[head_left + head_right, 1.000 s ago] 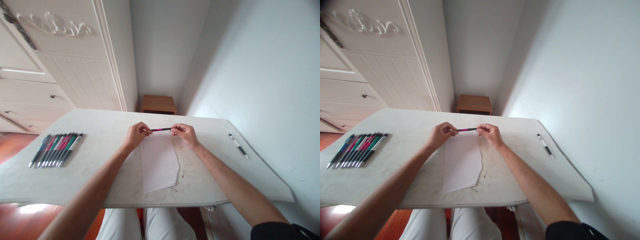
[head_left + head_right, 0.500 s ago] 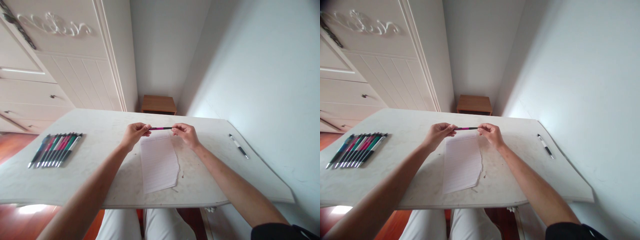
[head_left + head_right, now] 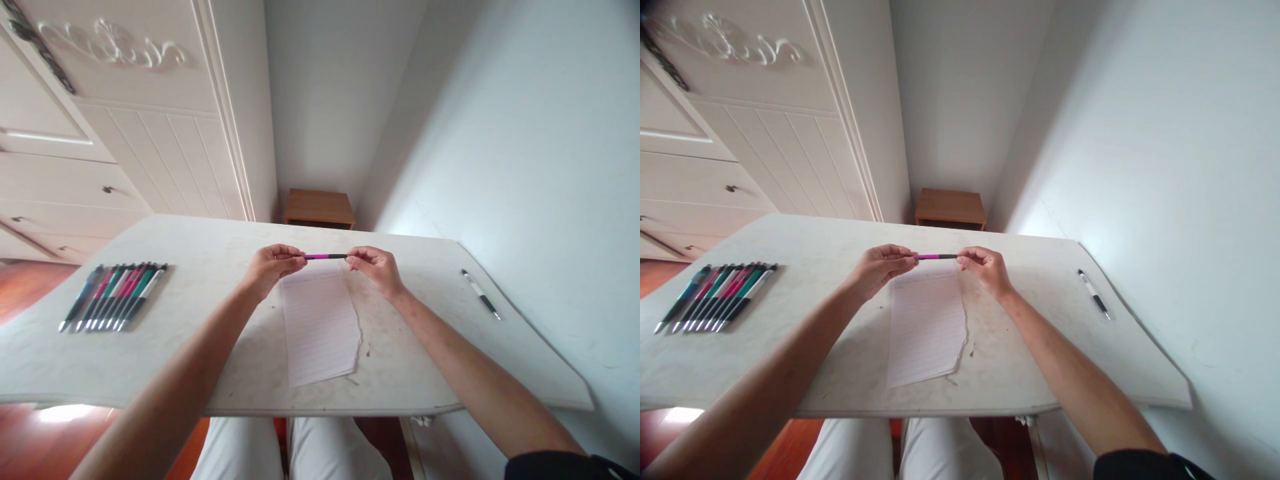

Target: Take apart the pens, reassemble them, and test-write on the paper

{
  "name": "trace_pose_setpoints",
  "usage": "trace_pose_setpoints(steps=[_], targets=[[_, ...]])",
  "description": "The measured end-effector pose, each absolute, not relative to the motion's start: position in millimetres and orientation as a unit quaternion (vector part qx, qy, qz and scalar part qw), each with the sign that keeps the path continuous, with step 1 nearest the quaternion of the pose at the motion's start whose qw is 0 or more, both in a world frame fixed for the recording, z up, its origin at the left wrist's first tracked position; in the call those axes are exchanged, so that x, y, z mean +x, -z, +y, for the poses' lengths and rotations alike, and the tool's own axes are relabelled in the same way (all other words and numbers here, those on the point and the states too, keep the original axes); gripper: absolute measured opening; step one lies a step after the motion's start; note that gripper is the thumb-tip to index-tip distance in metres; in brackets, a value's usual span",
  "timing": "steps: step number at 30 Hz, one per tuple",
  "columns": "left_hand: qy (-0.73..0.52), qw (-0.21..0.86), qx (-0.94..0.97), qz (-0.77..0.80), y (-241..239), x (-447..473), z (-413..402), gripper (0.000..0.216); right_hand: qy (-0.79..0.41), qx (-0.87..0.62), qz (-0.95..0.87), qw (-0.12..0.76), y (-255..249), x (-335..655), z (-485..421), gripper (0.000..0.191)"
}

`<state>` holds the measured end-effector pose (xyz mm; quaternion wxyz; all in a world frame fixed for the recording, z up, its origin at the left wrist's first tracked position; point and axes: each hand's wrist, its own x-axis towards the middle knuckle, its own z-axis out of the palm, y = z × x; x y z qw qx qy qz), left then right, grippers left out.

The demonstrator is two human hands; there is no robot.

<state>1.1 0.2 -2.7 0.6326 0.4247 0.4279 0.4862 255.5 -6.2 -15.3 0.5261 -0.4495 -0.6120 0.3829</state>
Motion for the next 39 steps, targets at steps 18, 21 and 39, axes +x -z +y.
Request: trace_pose_setpoints(steps=[18,21,39], targets=[[-0.345,0.138,0.767,0.523,6.9,2.2,-3.2,0.011,-0.381,-0.44,-0.638,0.505,14.7,252.1,-11.1,0.024],[-0.326,0.126,0.768,0.537,3.4,1.9,-6.3,0.015,-0.37,-0.443,-0.639,0.508,14.3,252.5,-10.9,0.024],[-0.454,0.489,0.59,0.456,3.9,8.4,-0.7,0.049,-0.352,-0.468,-0.619,0.524,13.4,254.6,-6.9,0.028]])
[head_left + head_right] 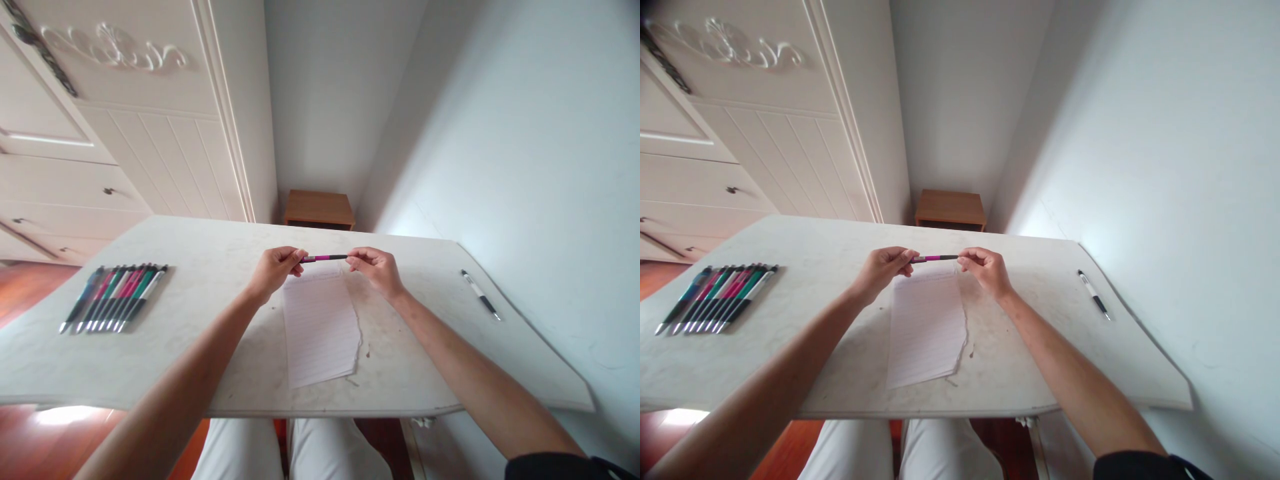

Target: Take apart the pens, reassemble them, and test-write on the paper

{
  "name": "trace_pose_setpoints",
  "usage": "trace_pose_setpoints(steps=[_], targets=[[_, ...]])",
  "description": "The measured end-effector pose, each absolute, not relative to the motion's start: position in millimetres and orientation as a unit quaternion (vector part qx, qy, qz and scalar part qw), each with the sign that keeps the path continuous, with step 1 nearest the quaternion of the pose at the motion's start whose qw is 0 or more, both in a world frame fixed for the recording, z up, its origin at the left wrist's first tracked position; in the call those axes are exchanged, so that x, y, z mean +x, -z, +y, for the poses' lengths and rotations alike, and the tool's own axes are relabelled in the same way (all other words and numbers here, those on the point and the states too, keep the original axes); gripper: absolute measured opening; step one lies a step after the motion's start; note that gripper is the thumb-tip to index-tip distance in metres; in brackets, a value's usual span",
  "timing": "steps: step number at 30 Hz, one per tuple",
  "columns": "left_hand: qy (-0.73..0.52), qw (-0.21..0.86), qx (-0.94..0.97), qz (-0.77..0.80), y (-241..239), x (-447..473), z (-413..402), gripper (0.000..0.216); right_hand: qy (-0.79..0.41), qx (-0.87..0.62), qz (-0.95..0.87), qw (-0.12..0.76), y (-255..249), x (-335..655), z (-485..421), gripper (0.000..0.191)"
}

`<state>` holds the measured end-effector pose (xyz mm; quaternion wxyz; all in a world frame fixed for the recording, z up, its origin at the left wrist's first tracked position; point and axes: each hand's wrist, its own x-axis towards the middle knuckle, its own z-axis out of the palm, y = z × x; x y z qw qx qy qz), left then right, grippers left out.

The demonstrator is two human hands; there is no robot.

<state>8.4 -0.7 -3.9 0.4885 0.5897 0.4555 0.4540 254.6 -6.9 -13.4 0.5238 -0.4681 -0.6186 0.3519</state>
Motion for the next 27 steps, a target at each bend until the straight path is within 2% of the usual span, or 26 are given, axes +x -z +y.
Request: trace_pose_setpoints(steps=[4,8,13,17,22,27], targets=[[-0.467,0.532,0.537,0.46,5.4,7.5,-0.4,0.049,-0.36,-0.462,-0.62,0.523,13.0,254.5,-8.6,0.03],[-0.466,0.528,0.544,0.456,6.5,6.3,0.3,0.046,-0.36,-0.456,-0.629,0.517,11.9,254.9,-10.6,0.027],[-0.393,0.439,0.621,0.517,10.6,5.8,3.3,0.027,-0.347,-0.454,-0.644,0.508,10.9,253.0,-13.1,0.026],[-0.358,0.357,0.686,0.524,9.7,5.9,3.7,0.03,-0.349,-0.448,-0.65,0.505,11.0,251.7,-14.2,0.023],[-0.342,0.331,0.73,0.49,6.5,6.1,2.0,0.031,-0.35,-0.447,-0.645,0.512,10.8,251.5,-14.4,0.023],[-0.335,0.245,0.767,0.489,2.3,6.8,-2.3,0.021,-0.352,-0.447,-0.643,0.512,9.8,251.6,-14.8,0.025]])
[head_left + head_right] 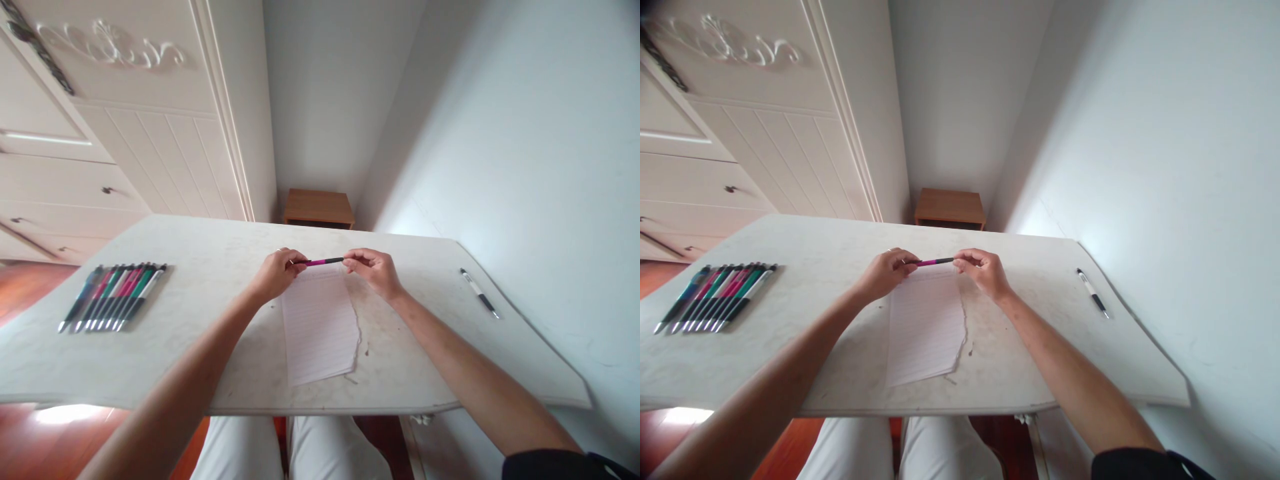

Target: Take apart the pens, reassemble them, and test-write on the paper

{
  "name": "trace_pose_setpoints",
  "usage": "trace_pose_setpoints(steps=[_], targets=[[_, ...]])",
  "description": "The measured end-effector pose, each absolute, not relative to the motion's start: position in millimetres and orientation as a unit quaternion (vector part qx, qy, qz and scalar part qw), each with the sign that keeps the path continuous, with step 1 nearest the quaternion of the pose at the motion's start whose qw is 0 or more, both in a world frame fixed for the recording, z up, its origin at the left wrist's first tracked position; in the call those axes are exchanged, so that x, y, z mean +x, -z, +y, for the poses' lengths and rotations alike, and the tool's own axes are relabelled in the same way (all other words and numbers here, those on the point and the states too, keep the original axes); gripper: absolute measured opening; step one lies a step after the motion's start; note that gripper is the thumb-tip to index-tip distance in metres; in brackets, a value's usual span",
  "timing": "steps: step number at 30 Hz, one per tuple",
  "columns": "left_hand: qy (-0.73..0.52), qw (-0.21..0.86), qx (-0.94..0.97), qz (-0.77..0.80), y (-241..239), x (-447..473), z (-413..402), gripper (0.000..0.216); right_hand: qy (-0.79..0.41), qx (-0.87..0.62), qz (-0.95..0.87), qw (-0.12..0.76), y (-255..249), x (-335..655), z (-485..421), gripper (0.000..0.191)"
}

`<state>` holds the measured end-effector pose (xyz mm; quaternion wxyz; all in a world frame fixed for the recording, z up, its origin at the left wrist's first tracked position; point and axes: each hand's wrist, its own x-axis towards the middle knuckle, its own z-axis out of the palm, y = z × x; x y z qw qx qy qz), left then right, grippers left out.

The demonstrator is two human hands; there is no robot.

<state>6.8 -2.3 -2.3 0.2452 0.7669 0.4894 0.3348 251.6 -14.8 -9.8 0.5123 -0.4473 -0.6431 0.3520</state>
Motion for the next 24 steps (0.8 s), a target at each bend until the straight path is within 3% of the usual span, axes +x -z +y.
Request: trace_pose_setpoints(steps=[13,20,24], targets=[[-0.414,0.292,0.731,0.456,2.4,6.8,-6.6,0.032,-0.335,-0.466,-0.63,0.523,9.4,254.1,-10.9,0.03],[-0.435,0.478,0.625,0.438,-2.1,10.4,-8.7,0.044,-0.342,-0.463,-0.629,0.523,11.3,254.0,-9.8,0.026],[-0.47,0.519,0.585,0.409,-2.7,12.1,-7.2,0.045,-0.34,-0.464,-0.633,0.518,10.8,253.8,-10.4,0.027]])
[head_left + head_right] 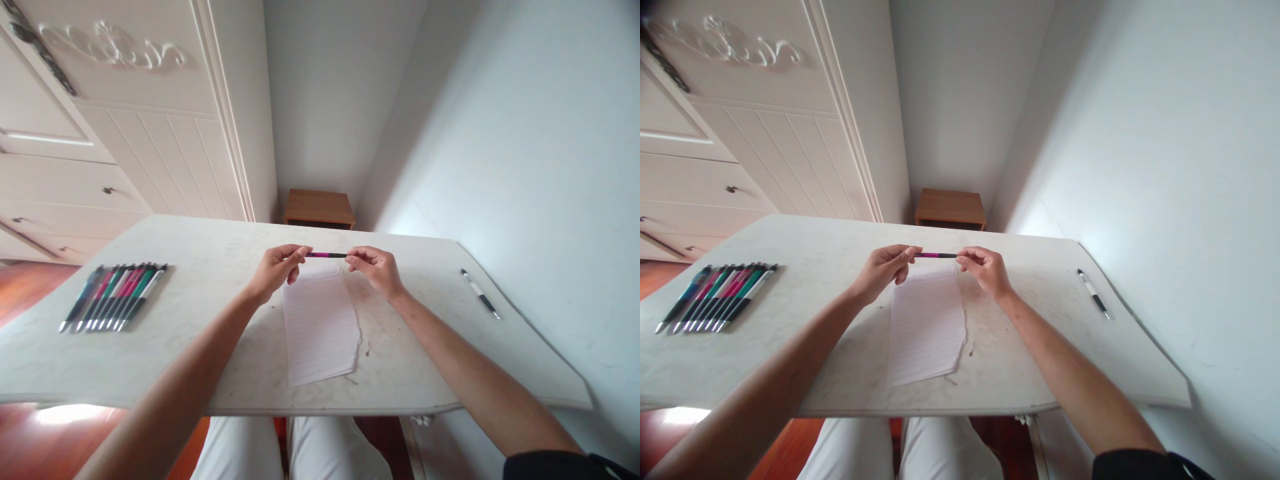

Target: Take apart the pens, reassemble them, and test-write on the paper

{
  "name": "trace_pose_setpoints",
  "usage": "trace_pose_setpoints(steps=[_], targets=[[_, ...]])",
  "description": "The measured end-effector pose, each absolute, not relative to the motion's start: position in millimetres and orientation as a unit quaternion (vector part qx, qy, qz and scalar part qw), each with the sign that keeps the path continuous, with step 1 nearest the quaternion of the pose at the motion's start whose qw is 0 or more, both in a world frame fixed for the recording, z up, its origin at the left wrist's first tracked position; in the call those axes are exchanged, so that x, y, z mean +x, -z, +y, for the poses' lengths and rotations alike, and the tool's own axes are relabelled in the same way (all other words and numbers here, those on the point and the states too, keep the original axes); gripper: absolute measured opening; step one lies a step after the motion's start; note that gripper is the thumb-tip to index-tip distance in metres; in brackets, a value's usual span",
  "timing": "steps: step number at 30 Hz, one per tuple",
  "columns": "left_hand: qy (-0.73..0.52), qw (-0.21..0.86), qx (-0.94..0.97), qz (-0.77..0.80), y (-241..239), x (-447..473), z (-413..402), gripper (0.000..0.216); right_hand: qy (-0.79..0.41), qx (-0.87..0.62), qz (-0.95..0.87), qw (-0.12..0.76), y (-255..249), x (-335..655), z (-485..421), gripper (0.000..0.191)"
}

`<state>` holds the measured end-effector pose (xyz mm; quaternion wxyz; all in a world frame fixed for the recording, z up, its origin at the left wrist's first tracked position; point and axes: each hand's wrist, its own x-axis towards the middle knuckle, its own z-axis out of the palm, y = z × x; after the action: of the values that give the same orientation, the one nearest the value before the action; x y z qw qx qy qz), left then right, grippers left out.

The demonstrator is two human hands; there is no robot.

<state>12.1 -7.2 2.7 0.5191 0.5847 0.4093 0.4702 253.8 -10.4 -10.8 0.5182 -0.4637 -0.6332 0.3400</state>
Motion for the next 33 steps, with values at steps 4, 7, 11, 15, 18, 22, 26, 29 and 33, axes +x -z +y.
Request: trace_pose_setpoints(steps=[4,7,11,15,18,22,26,29,33], targets=[[-0.478,0.53,0.57,0.406,-0.1,11.4,-4.4,0.044,-0.341,-0.462,-0.633,0.519,8.7,253.2,-11.9,0.028],[-0.48,0.51,0.577,0.42,1.2,10.1,-2.8,0.05,-0.343,-0.463,-0.63,0.52,7.4,252.7,-12.7,0.027],[-0.459,0.453,0.608,0.462,2.9,9.1,-1.4,0.043,-0.343,-0.461,-0.629,0.523,7.4,252.7,-12.6,0.026],[-0.441,0.338,0.666,0.498,4.7,9.5,-4.7,0.027,-0.34,-0.464,-0.628,0.524,7.4,253.3,-12.1,0.027],[-0.443,0.303,0.681,0.498,4.6,10.0,-8.2,0.029,-0.335,-0.467,-0.627,0.526,7.4,253.6,-11.8,0.027],[-0.468,0.397,0.626,0.482,-0.3,10.2,-9.2,0.035,-0.34,-0.464,-0.629,0.522,8.8,252.9,-12.2,0.028],[-0.489,0.494,0.571,0.437,-5.8,10.8,-6.9,0.04,-0.339,-0.461,-0.635,0.519,9.2,251.9,-12.6,0.029],[-0.498,0.523,0.552,0.416,-5.9,11.2,-5.0,0.035,-0.337,-0.465,-0.63,0.522,8.4,251.6,-12.4,0.028],[-0.499,0.514,0.56,0.416,-3.4,10.4,-3.8,0.036,-0.341,-0.46,-0.632,0.522,7.8,251.9,-12.7,0.024]])
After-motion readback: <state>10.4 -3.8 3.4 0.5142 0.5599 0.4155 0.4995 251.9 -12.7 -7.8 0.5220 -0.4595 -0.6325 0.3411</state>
